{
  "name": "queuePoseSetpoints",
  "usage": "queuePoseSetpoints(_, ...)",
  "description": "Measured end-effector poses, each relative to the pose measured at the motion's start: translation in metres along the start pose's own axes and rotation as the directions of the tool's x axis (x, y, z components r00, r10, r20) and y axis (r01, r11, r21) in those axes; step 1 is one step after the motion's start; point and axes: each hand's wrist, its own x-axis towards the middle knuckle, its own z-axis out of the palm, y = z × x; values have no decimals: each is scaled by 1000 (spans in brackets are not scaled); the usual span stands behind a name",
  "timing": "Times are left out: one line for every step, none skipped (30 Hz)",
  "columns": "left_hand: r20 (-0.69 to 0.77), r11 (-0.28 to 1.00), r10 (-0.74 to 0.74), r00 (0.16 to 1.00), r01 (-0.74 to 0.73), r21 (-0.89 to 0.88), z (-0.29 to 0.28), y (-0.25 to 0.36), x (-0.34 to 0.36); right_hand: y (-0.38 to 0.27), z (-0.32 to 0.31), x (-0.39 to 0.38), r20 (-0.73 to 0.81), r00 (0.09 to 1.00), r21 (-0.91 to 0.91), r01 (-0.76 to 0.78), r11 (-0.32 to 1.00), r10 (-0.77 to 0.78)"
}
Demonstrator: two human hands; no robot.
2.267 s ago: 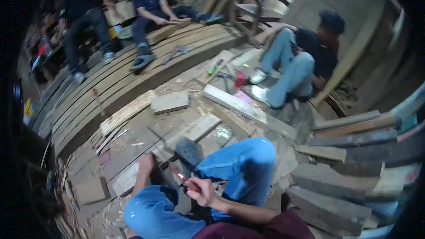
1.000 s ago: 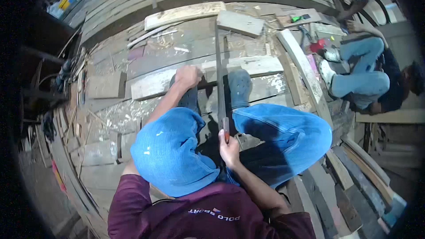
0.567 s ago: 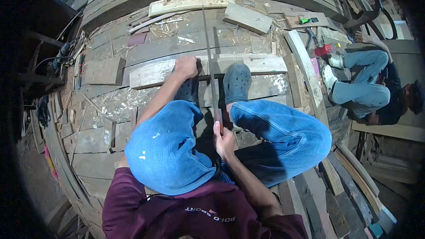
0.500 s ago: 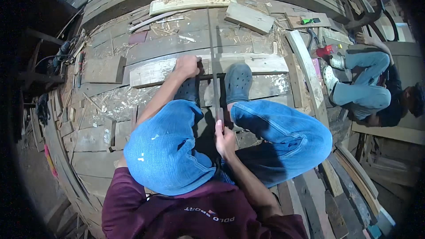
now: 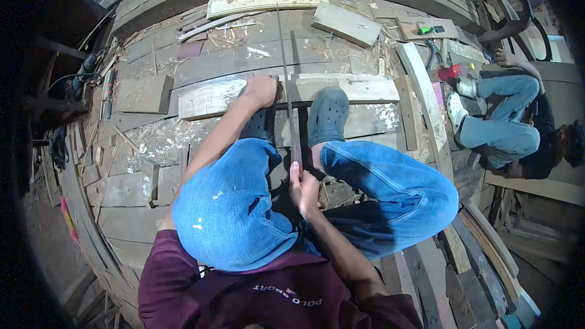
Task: Use a hand saw to cut a piece of wood board while seated.
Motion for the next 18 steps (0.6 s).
queuePoseSetpoints(7,999,9,1000,-9,48,5,-4,2,0,3,-2,6,1000,0,5,1000,-5)
queuePoseSetpoints(116,999,2,993,-7,45,0,-1,4,-2,2,-2,11,1000,7,2,1000,-2)
queuePoseSetpoints(114,999,3,993,-8,43,2,0,6,-4,2,-1,18,1000,13,-1,1000,1)
queuePoseSetpoints(74,998,14,997,-18,55,3,1,5,-5,1,-3,-2,1000,5,6,1000,-6)
queuePoseSetpoints(34,997,29,999,-31,68,2,3,5,-3,1,-1,-6,1000,4,8,1000,-8)
queuePoseSetpoints(0,996,12,1000,-12,90,2,7,4,2,1,-1,-1,1000,26,0,1000,0)
queuePoseSetpoints(-4,996,14,1000,-13,89,1,9,4,5,1,1,5,1000,47,-7,999,7)
queuePoseSetpoints(-1,997,24,1000,-23,80,4,6,5,-4,-2,-2,17,1000,23,-9,1000,8)
queuePoseSetpoints(1,997,33,999,-33,71,7,2,5,-5,-1,-2,22,1000,21,-4,1000,3)
queuePoseSetpoints(-18,996,39,999,-37,82,10,-1,4,-5,1,-3,22,1000,26,-5,1000,5)
queuePoseSetpoints(-24,996,40,999,-38,81,7,1,4,-5,-1,-3,14,1000,30,-6,1000,6)
queuePoseSetpoints(7,999,29,1000,-29,41,3,4,5,-2,0,1,2,1000,74,8,997,-8)
queuePoseSetpoints(38,1000,20,999,-20,1,-1,6,6,-1,-1,5,-2,1000,72,13,997,-13)
queuePoseSetpoints(30,997,44,999,-46,56,1,1,6,-5,1,6,-3,998,124,57,991,-57)
queuePoseSetpoints(27,998,39,999,-40,55,4,-3,6,-9,2,7,-7,995,176,101,979,-101)
queuePoseSetpoints(21,999,32,999,-32,13,6,-5,5,-13,1,8,13,995,211,92,973,-97)
queuePoseSetpoints(13,999,33,999,-33,-29,4,-5,7,-13,3,11,8,995,211,96,973,-100)
queuePoseSetpoints(13,996,25,1000,-23,-85,4,-5,6,-12,5,14,4,997,227,80,971,-83)
